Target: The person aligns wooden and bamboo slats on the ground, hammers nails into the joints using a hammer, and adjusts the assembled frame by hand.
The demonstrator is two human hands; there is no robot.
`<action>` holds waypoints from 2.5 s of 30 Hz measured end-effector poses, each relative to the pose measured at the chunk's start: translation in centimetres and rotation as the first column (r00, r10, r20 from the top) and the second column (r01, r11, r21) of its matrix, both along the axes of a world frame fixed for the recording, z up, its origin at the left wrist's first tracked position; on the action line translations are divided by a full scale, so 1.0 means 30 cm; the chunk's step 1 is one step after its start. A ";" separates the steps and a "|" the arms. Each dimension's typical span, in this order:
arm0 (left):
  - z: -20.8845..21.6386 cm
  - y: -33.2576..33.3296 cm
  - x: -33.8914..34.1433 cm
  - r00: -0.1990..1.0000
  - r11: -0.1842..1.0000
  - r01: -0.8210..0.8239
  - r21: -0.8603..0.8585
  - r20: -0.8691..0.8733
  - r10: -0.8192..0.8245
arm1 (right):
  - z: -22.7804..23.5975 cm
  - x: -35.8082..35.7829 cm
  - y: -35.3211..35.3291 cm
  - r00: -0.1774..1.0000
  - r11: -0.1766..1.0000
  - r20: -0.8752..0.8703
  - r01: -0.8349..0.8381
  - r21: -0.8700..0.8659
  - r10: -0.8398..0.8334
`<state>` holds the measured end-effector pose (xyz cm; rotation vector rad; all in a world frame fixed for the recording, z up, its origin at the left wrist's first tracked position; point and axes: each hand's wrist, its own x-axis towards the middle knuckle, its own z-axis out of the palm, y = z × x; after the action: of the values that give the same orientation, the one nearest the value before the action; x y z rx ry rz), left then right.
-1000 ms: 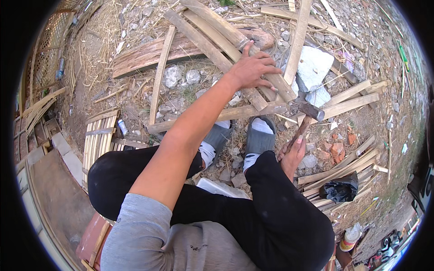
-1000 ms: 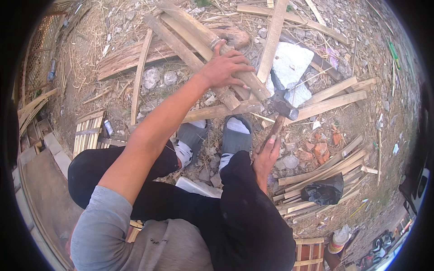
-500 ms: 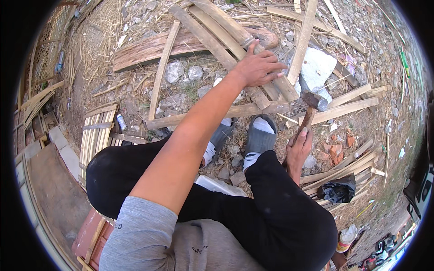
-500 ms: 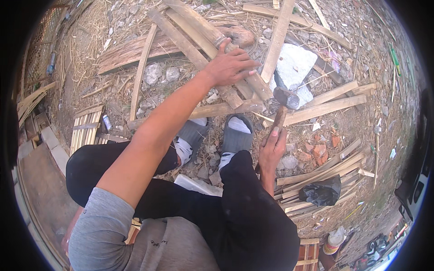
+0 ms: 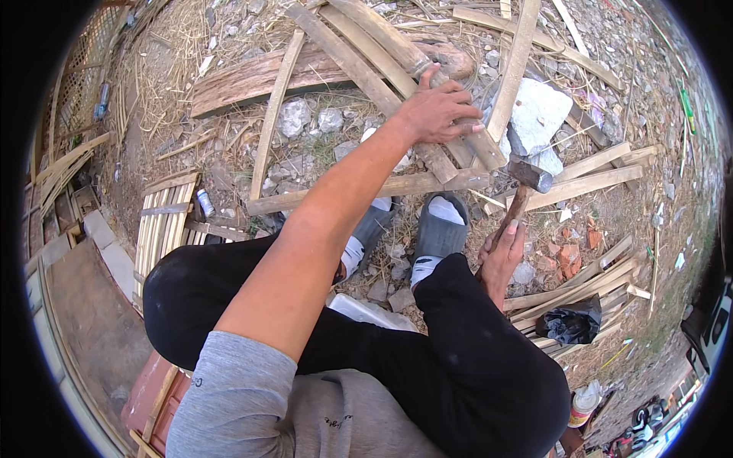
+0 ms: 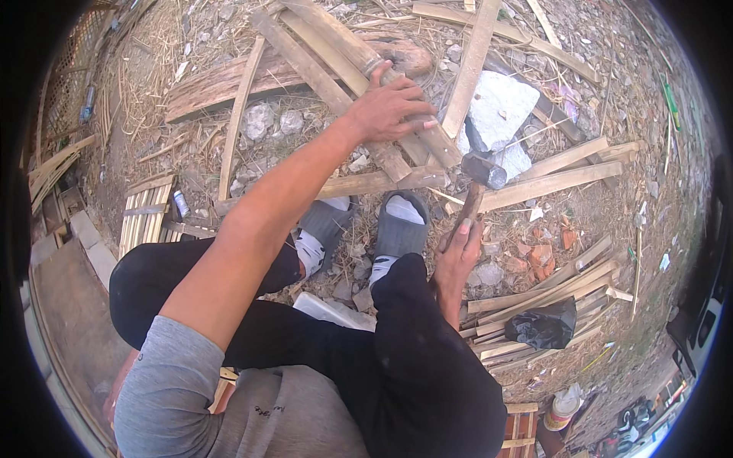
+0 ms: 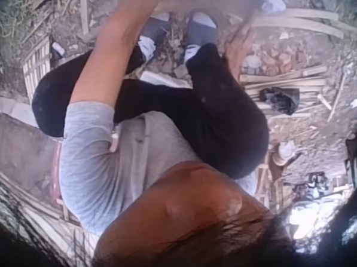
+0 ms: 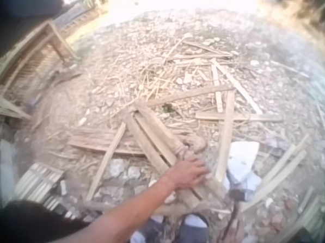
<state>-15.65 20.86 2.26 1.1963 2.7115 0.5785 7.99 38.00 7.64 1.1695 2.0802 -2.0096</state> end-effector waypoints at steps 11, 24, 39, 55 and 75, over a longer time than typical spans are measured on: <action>0.002 -0.005 0.003 0.999 1.000 0.013 -0.005 -0.044 -0.014 | 0.014 0.014 -0.029 0.998 0.996 0.043 0.045 -0.075 -0.042; 0.000 -0.001 0.007 0.998 0.999 0.040 -0.017 -0.038 -0.040 | -0.015 0.023 -0.013 0.998 0.997 0.030 0.049 -0.052 -0.047; -0.012 0.011 0.001 1.000 1.000 0.000 -0.019 -0.008 0.000 | -0.051 -0.020 0.027 0.977 0.940 -0.003 -0.203 0.275 0.212; 0.017 -0.009 -0.006 0.999 0.999 0.029 0.025 0.020 -0.030 | -0.082 0.028 0.013 0.999 0.998 0.026 -0.045 0.039 0.044; -0.005 -0.017 -0.008 0.998 0.998 0.063 -0.009 0.020 -0.063 | -0.062 0.051 -0.012 0.999 0.996 0.046 -0.008 -0.087 0.012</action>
<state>-15.89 20.34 2.12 1.2624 2.6466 0.5656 9.51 37.63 5.77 1.1774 1.9528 -2.0260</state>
